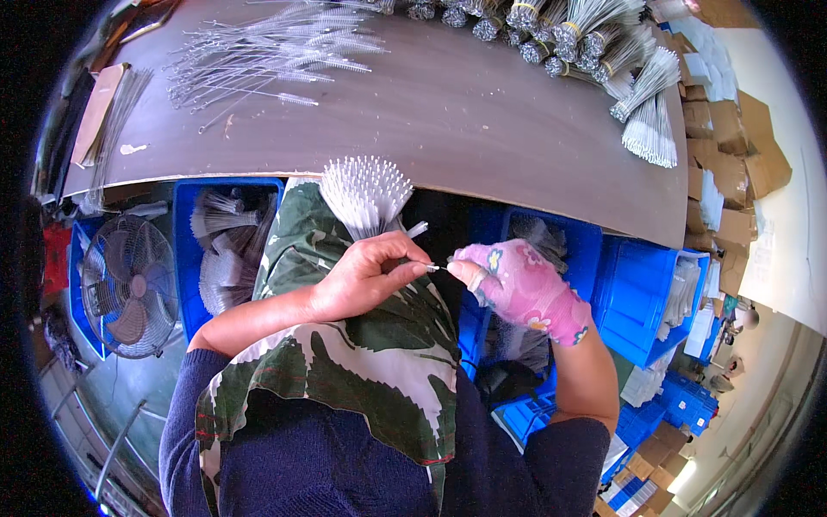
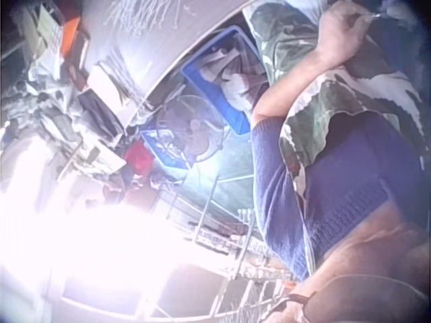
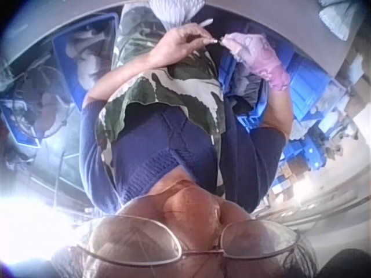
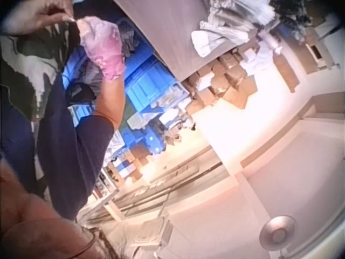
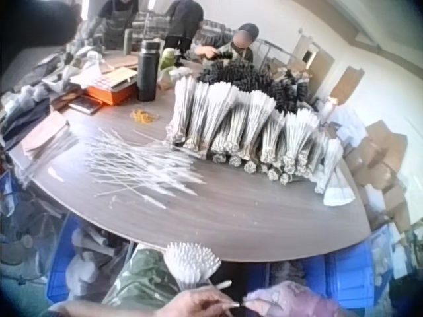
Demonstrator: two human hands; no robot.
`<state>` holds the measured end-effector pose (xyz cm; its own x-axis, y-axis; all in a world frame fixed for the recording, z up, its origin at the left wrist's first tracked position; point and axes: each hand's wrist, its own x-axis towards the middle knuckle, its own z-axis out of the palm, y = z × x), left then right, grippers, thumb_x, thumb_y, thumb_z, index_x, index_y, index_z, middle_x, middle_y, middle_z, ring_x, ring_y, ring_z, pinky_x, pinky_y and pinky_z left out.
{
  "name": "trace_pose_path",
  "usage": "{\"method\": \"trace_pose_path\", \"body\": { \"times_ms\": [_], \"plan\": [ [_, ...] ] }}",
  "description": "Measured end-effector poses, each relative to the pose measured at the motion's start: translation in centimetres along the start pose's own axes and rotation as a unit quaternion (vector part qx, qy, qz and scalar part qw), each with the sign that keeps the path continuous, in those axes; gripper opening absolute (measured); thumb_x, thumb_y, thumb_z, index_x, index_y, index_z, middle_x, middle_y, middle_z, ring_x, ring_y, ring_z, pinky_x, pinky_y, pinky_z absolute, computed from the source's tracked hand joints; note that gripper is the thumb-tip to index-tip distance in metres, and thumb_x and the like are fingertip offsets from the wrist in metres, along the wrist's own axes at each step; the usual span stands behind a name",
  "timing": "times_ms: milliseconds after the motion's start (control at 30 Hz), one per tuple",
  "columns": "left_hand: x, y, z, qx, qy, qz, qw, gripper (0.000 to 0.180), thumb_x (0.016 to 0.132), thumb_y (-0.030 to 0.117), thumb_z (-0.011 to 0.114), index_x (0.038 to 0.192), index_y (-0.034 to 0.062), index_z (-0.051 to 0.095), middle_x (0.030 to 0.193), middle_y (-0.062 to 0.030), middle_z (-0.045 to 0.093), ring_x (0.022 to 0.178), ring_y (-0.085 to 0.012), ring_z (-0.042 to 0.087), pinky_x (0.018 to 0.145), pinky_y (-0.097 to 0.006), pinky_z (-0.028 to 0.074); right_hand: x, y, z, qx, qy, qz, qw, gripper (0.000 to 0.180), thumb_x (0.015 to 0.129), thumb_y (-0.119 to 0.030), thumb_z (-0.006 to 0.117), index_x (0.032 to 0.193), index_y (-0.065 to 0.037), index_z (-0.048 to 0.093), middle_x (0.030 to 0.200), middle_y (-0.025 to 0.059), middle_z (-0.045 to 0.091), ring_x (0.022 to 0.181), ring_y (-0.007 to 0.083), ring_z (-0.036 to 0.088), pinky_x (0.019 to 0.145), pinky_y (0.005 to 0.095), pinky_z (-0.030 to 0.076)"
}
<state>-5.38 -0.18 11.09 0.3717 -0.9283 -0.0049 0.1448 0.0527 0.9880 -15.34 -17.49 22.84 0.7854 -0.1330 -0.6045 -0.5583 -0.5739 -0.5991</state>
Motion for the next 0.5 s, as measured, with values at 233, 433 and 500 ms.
{"method": "trace_pose_path", "body": {
  "times_ms": [233,433,500],
  "plan": [
    [0.0,0.7,0.2,0.034,-0.007,-0.026,0.999,0.009,0.084,0.012,0.062,0.091,0.0056,0.063,0.083,-0.0076,0.058,0.071,-0.0179,0.059,0.065,-0.029,0.048,1.0,-1.1,-0.9,-0.075,-0.058,0.001,0.995,0.031,0.089,-0.032,0.054,0.084,-0.003,0.062,0.062,0.0162,0.055,0.062,0.0358,0.055,0.057,0.0415,0.042],
    [-0.1,0.9,0.3,0.047,-0.015,-0.019,0.999,0.009,0.085,0.010,0.062,0.092,0.0039,0.064,0.083,-0.0053,0.058,0.073,-0.0116,0.057,0.063,-0.025,0.045,1.1,-1.4,-0.8,-0.151,-0.055,-0.055,0.985,0.033,0.089,-0.033,0.053,0.074,-0.004,0.060,0.062,0.0154,0.055,0.062,0.0358,0.055,0.056,0.0419,0.042],
    [-0.1,0.6,0.4,0.055,-0.015,-0.005,0.998,0.010,0.085,0.010,0.062,0.092,0.0041,0.064,0.083,-0.0052,0.058,0.073,-0.0120,0.057,0.063,-0.025,0.045,0.9,-1.9,-0.6,-0.189,-0.042,-0.054,0.980,0.034,0.089,-0.034,0.052,0.073,-0.004,0.059,0.063,0.0159,0.056,0.064,0.0360,0.056,0.057,0.0427,0.042]
  ]
}}
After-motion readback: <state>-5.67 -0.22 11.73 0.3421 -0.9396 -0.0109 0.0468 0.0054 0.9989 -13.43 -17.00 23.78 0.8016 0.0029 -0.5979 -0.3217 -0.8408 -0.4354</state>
